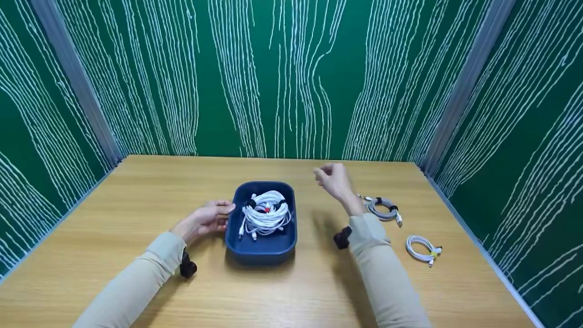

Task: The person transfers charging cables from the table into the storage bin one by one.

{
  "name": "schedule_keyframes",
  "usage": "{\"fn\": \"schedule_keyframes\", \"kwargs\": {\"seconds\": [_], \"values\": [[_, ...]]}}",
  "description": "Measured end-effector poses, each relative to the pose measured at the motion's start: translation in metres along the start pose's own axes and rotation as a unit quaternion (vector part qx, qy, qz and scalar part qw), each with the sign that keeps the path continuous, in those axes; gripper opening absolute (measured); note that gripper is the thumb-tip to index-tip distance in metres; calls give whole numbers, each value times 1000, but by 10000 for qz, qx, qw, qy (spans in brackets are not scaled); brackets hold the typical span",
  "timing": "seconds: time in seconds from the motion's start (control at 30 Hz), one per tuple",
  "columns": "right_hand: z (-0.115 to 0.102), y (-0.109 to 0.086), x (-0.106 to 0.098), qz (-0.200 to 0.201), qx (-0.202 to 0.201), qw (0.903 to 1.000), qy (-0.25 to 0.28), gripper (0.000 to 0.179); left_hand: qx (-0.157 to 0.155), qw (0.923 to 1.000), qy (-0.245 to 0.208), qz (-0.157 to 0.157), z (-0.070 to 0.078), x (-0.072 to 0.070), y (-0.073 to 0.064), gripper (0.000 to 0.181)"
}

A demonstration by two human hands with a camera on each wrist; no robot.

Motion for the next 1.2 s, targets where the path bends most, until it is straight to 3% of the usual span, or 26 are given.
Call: {"fn": "schedule_keyframes", "kwargs": {"seconds": [0.2, 0.47, 0.83, 1.0, 1.2], "values": [[9, -14, -36, 334, -39, 9984, -454, 34, 44, 10000, -29, -5, -1, 0, 0, 10], [28, -36, -82, 672, 12, 9884, -1360, 39, 37, 9999, -50, 82, -1, 1, -1, 10], [60, -69, -131, 831, 716, 9672, -2290, 42, 42, 9999, -40, 86, 0, 1, -1, 11], [74, -82, -147, 539, 1012, 9552, -2729, 43, 85, 10000, 32, 38, 0, 1, -1, 11], [92, -100, -166, -355, 1735, 9410, -2884, 48, 69, 10000, 23, 19, -1, 1, -2, 11]]}}
Point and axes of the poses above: each hand's wrist, its own y-axis towards the middle knuckle, its own x-axis out of the palm, z = x × y, the point moved 2 cm from there along y, towards the middle knuckle, and after that the axes turned 1 degree about -x, right-handed, at the moved point
